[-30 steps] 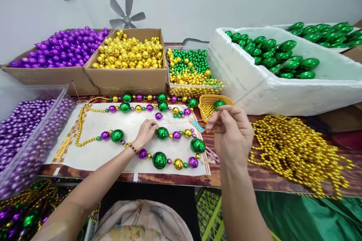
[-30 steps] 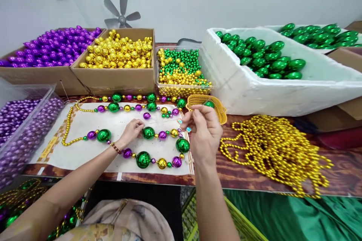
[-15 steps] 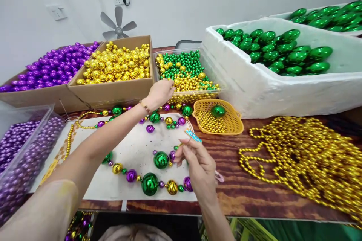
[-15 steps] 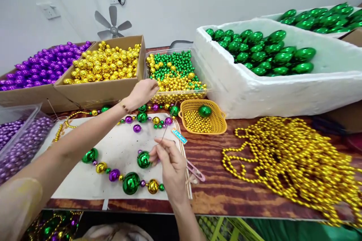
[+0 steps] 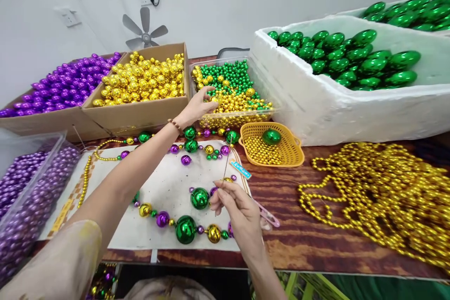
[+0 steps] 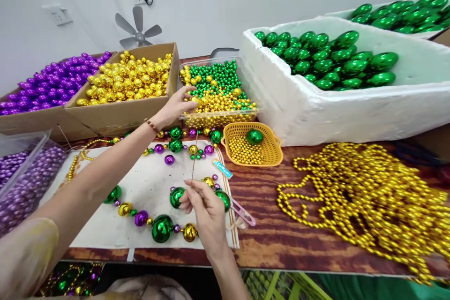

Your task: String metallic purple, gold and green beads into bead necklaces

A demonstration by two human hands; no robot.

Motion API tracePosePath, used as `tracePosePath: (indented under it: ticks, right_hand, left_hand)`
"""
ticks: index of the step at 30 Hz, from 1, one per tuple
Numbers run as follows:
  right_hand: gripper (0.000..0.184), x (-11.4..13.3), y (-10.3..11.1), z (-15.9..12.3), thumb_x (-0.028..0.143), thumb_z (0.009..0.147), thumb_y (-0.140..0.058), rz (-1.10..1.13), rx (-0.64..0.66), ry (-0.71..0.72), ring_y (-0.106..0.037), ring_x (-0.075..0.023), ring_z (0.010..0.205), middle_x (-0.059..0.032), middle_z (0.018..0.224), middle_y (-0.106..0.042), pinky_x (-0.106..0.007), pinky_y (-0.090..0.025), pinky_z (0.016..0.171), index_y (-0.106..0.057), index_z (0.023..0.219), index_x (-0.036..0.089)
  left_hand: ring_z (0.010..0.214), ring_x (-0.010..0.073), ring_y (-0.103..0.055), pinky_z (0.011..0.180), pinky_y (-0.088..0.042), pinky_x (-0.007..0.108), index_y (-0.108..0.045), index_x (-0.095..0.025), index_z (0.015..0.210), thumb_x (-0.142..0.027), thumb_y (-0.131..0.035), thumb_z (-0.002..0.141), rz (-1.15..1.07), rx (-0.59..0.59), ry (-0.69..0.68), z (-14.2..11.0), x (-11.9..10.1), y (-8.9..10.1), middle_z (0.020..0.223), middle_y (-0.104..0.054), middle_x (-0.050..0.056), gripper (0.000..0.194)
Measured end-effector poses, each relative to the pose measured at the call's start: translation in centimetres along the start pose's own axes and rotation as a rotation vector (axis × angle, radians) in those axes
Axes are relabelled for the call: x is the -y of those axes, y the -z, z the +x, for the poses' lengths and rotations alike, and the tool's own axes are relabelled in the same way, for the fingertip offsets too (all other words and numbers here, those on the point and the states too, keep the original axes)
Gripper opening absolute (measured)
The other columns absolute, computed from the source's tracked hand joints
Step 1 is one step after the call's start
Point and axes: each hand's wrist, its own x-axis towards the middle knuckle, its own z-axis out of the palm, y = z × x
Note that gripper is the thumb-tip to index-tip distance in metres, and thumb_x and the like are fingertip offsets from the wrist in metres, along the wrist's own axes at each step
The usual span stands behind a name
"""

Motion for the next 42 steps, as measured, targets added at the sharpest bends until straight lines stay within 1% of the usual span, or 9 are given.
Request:
tracePosePath:
  ticks: [2, 5, 9, 13, 15, 18, 21, 25, 42]
  right_hand:
    - [0.016, -0.1, -0.3, 0.2, 0.034, 0.092, -0.07, -0.009, 0.0, 0.013, -0.069, -0.0156, 0.058, -0.0025, 0.071, -0.073, -0.024, -0.054, 0.05, -0.075, 0.098, 0.021]
    - [0.015, -0.3, -0.7, 0.2, 0.033, 0.091, -0.071, -0.063, -0.011, 0.034, -0.068, -0.0154, 0.055, -0.0031, 0.07, -0.072, -0.024, -0.053, 0.049, -0.076, 0.095, 0.02]
    - [0.017, -1.1, -1.0, 0.0, 0.031, 0.091, -0.069, -0.216, -0.024, 0.06, -0.064, -0.0132, 0.053, -0.0009, 0.068, -0.069, -0.022, -0.049, 0.046, -0.077, 0.102, 0.021]
    - [0.023, -1.6, -1.4, -0.4, 0.031, 0.094, -0.064, -0.355, 0.061, 0.044, -0.068, -0.0155, 0.058, -0.0021, 0.074, -0.072, -0.024, -0.051, 0.048, -0.075, 0.112, 0.021]
    - [0.02, -1.6, -1.5, -0.7, 0.031, 0.095, -0.063, -0.412, 0.101, 0.05, -0.069, -0.0156, 0.058, -0.0021, 0.073, -0.072, -0.024, -0.052, 0.05, -0.075, 0.106, 0.02]
    - [0.017, -1.5, -1.7, -1.1, 0.031, 0.095, -0.063, -0.485, 0.13, 0.09, -0.065, -0.0128, 0.049, 0.0006, 0.065, -0.068, -0.023, -0.051, 0.048, -0.076, 0.096, 0.02]
    - [0.018, -1.6, -1.7, -1.4, 0.029, 0.094, -0.063, -0.55, 0.131, 0.153, -0.06, -0.011, 0.043, 0.0024, 0.058, -0.064, -0.021, -0.048, 0.045, -0.078, 0.096, 0.019]
    - [0.021, -1.9, -1.6, -1.6, 0.026, 0.094, -0.061, -0.584, 0.118, 0.184, -0.058, -0.0099, 0.043, 0.0024, 0.056, -0.063, -0.02, -0.044, 0.042, -0.079, 0.099, 0.017]
    - [0.021, -2.9, -1.8, -2.1, 0.026, 0.096, -0.061, -0.628, 0.112, 0.18, -0.056, -0.0091, 0.043, 0.0034, 0.055, -0.061, -0.02, -0.042, 0.043, -0.079, 0.1, 0.017]
  left_hand:
    - [0.078, 0.0139, -0.07, 0.086, -0.058, 0.036, -0.059, -0.022, 0.124, -0.013, -0.065, 0.082, -0.346, 0.05, 0.045, -3.6, -0.4, 1.3, 0.102, -0.062, 0.004, 0.044]
    - [0.083, 0.0151, -0.073, 0.092, -0.059, 0.037, -0.064, -0.02, 0.11, -0.015, -0.067, 0.082, -0.645, 0.085, 0.152, -9.2, -0.4, 2.7, 0.095, -0.067, 0.003, 0.028]
    - [0.088, 0.0181, -0.075, 0.093, -0.06, 0.04, -0.066, -0.019, 0.107, -0.021, -0.073, 0.083, -0.877, -0.006, 0.3, -15.2, 0.8, 3.4, 0.095, -0.073, 0.005, 0.025]
    - [0.095, 0.0189, -0.075, 0.1, -0.059, 0.042, -0.067, -0.019, 0.096, -0.027, -0.072, 0.089, -1.062, -0.13, 0.39, -18.4, 2.1, 3.6, 0.102, -0.075, 0.006, 0.012]
    - [0.1, 0.0199, -0.074, 0.1, -0.059, 0.042, -0.068, -0.018, 0.095, -0.028, -0.069, 0.093, -1.119, -0.168, 0.438, -19.1, 2.4, 3.8, 0.104, -0.075, 0.007, 0.01]
    - [0.101, 0.0196, -0.073, 0.099, -0.06, 0.04, -0.069, -0.017, 0.097, -0.024, -0.064, 0.096, -1.192, -0.216, 0.464, -19.7, 2.3, 4.3, 0.106, -0.075, 0.008, 0.009]
    - [0.096, 0.018, -0.073, 0.095, -0.06, 0.038, -0.071, -0.016, 0.1, -0.019, -0.064, 0.095, -1.268, -0.222, 0.462, -19.9, 1.9, 4.7, 0.102, -0.074, 0.007, 0.009]
    - [0.095, 0.0197, -0.072, 0.091, -0.059, 0.037, -0.071, -0.014, 0.094, -0.015, -0.068, 0.091, -1.333, -0.252, 0.461, -20.2, 1.6, 5.0, 0.096, -0.074, 0.006, 0.004]
    - [0.092, 0.0191, -0.07, 0.091, -0.058, 0.041, -0.073, -0.015, 0.102, -0.017, -0.071, 0.089, -1.312, -0.232, 0.428, -20.7, 2.1, 5.2, 0.099, -0.073, 0.007, 0.013]
